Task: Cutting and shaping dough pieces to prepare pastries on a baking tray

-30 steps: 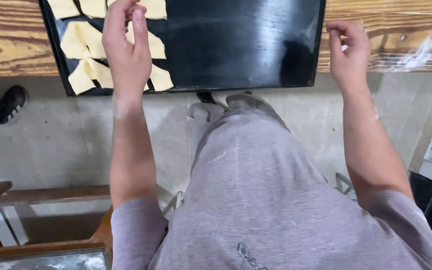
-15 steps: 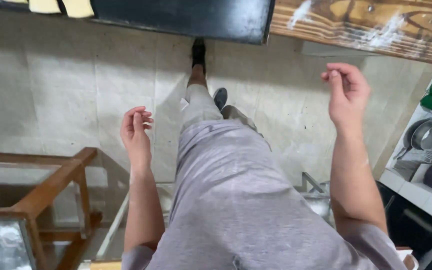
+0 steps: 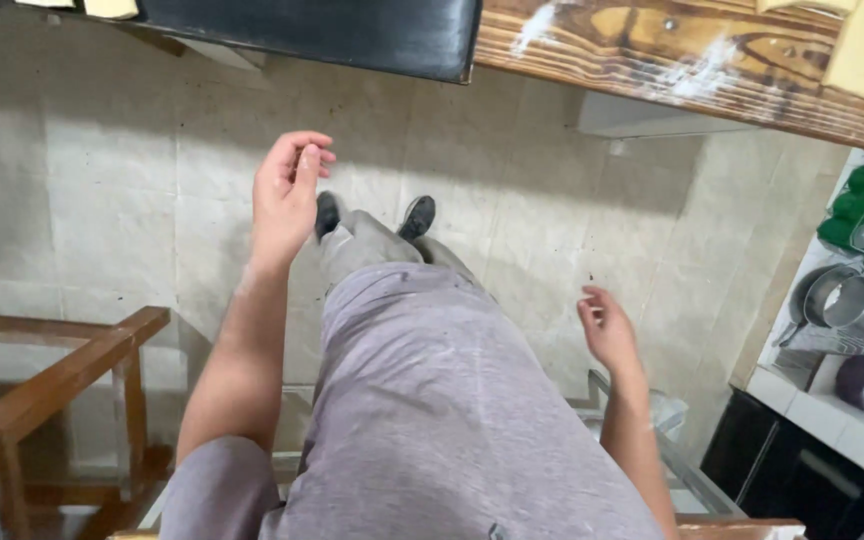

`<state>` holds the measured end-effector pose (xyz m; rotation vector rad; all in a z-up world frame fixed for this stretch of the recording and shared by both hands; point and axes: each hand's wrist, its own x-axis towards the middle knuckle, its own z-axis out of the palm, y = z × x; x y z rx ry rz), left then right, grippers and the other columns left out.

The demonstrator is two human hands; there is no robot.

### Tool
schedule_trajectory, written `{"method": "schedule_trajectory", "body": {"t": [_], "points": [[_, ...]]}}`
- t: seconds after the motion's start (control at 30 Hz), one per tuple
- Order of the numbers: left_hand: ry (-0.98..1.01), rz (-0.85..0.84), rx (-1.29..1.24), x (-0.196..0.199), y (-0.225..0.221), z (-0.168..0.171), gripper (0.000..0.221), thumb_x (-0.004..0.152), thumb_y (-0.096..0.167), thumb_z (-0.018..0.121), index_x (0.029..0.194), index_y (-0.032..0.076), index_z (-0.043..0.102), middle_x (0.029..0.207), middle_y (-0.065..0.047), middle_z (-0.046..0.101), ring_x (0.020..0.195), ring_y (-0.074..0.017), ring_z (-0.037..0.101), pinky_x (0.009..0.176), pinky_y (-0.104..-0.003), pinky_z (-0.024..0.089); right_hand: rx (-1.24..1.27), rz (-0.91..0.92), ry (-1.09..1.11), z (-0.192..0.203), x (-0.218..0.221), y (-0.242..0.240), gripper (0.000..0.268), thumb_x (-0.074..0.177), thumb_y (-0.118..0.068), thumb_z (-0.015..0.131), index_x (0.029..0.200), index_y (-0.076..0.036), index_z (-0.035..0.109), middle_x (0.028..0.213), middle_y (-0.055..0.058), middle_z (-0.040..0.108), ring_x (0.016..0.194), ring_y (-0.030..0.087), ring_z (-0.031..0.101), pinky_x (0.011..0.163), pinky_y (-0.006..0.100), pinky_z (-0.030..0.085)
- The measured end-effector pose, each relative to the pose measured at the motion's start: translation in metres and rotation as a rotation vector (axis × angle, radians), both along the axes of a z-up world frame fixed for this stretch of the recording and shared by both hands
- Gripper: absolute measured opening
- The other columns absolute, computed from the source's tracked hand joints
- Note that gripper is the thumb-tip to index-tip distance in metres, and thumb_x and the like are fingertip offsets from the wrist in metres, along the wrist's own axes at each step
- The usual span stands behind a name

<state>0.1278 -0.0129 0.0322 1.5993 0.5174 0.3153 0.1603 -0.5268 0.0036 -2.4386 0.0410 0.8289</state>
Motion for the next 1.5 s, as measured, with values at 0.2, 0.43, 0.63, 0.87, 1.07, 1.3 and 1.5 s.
{"method": "schedule_trajectory", "body": {"t": [0.2,0.43,0.63,0.87,1.07,1.3,1.5], "points": [[0.043,-0.230,-0.030,0.019,-0.029,-0.006,0.022,0.114,0.011,0.047,0.125,0.006,0.066,0.100,-0.014,0.071,0.087,-0.0181,0.065,0.087,-0.033,0.054,-0.020,0.049,0.337,-0.058,-0.023,0.001,0.050,0.100,-0.021,0.062,0.146,-0.004,0.053,0.129,0.032,0.067,0.119,0.051,0.065,0.102,0.059,0.053],[0.503,-0.463,0.200,-0.060,0.012,-0.104,0.031,0.108,0.012,0.048,0.132,-0.001,0.064,0.115,-0.027,0.070,0.106,-0.0365,0.065,0.101,-0.046,0.051,0.159,-0.099,0.055,-0.109,0.086,0.013,0.044,0.103,-0.027,0.064,0.144,-0.012,0.057,0.127,0.026,0.068,0.118,0.044,0.066,0.101,0.053,0.054],[0.712,-0.547,0.497,-0.159,0.068,-0.238,0.034,0.096,0.032,0.056,0.107,0.006,0.075,0.121,-0.008,0.075,0.112,-0.0307,0.069,0.101,-0.040,0.051,0.237,-0.415,-0.249,-0.128,0.152,0.038,0.037,0.102,-0.034,0.062,0.133,-0.013,0.062,0.110,0.009,0.070,0.096,0.019,0.069,0.089,0.031,0.052],[0.686,-0.565,0.378,-0.063,0.084,-0.234,0.043,0.098,0.033,0.051,0.128,0.006,0.065,0.123,-0.017,0.072,0.112,-0.0332,0.068,0.099,-0.040,0.050,0.198,-0.719,-0.417,-0.084,0.258,0.034,0.049,0.103,-0.041,0.065,0.140,-0.009,0.055,0.128,0.006,0.062,0.115,0.016,0.058,0.103,0.029,0.043],[0.661,-0.340,0.100,-0.012,0.100,-0.172,0.037,0.104,0.028,0.050,0.131,0.008,0.064,0.126,-0.013,0.071,0.109,-0.0267,0.070,0.094,-0.034,0.051,-0.180,-0.685,-0.460,-0.123,0.409,-0.005,0.062,0.089,-0.065,0.060,0.126,-0.016,0.067,0.133,0.021,0.061,0.130,0.036,0.050,0.109,0.042,0.034],[0.916,-0.369,0.274,-0.020,0.090,-0.159,0.042,0.100,0.030,0.053,0.136,0.011,0.065,0.112,-0.014,0.074,0.098,-0.0308,0.072,0.090,-0.041,0.052,-0.260,-1.133,-0.141,-0.078,0.507,0.026,0.088,0.091,-0.072,0.044,0.161,-0.020,0.030,0.158,0.004,0.020,0.148,0.030,0.026,0.122,0.058,0.015],[0.994,-0.499,0.079,0.075,0.023,-0.100,0.037,0.101,0.034,0.058,0.131,0.016,0.071,0.130,-0.003,0.073,0.119,-0.0189,0.068,0.097,-0.036,0.052,0.000,-1.367,-0.569,-0.099,0.538,0.015,0.054,0.078,-0.020,0.080,0.108,-0.025,0.035,0.106,0.004,0.055,0.090,0.025,0.058,0.086,0.038,0.045]]}}
